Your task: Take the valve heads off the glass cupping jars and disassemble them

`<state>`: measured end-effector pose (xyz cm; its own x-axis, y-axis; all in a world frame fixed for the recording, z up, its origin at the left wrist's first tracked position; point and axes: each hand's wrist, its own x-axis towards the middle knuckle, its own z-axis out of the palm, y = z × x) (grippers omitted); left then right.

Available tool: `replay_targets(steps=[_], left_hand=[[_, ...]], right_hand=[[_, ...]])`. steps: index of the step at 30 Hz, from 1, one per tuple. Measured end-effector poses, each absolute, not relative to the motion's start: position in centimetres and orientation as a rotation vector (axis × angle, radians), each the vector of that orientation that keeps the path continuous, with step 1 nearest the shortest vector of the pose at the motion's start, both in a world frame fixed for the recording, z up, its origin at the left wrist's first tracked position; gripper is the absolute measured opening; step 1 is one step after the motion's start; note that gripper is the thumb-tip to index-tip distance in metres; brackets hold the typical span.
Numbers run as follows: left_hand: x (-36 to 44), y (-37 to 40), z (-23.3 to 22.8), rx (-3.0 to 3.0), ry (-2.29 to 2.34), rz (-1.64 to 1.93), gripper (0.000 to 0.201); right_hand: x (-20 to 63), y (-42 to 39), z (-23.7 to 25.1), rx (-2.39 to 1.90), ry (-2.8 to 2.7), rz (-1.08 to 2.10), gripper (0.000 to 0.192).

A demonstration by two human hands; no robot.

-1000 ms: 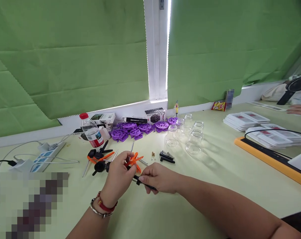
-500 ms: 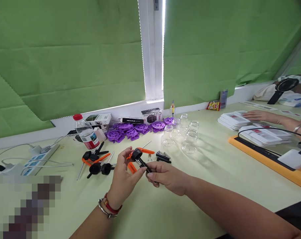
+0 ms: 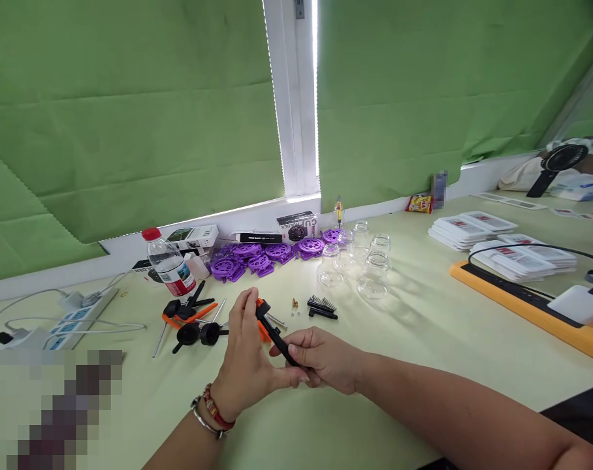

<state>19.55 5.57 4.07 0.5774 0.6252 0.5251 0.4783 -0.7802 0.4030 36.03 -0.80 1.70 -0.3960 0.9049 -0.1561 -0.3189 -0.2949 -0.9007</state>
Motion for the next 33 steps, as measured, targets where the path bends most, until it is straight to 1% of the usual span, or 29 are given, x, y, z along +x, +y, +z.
replay_targets(steps=[2, 4, 7, 10, 13, 20, 25, 33], left_hand=[[19.9, 5.4, 3.6, 2.611, 0.973, 0.902, 0.132], [20.2, 5.2, 3.1, 2.627, 0.996, 0.806, 0.128], [20.5, 5.1, 2.5, 2.638, 1.008, 0.68, 0.13], [20.6, 5.2, 2.4, 2.683, 1.028, 0.692, 0.124], [20.8, 5.4, 2.4, 2.754, 1.03, 0.794, 0.112], [21.2, 5.7, 2.2, 2.853, 1.062, 0.906, 0.094], [21.3, 5.7, 2.0, 2.865, 1.123, 0.911, 0.086], [21.7, 5.4, 2.2, 2.794, 1.338, 0.767, 0.081]], right_hand=[[35.7, -0.7, 1.2, -0.969, -1.035, 1.765, 0.045], [35.5, -0.6, 0.6, -1.047, -1.028, 1.744, 0.049], [35.5, -0.4, 0.2, -1.068, -1.052, 1.729, 0.055], [35.6, -0.2, 0.1, -1.054, -1.04, 1.72, 0.055], [35.8, 0.1, 0.1, -1.061, -1.004, 1.73, 0.052], [35.8, 0.2, -0.2, -1.094, -0.988, 1.711, 0.041], [35.8, 0.2, -0.1, -1.117, -0.974, 1.702, 0.034], [35.7, 0.4, -0.2, -1.159, -0.93, 1.696, 0.028]])
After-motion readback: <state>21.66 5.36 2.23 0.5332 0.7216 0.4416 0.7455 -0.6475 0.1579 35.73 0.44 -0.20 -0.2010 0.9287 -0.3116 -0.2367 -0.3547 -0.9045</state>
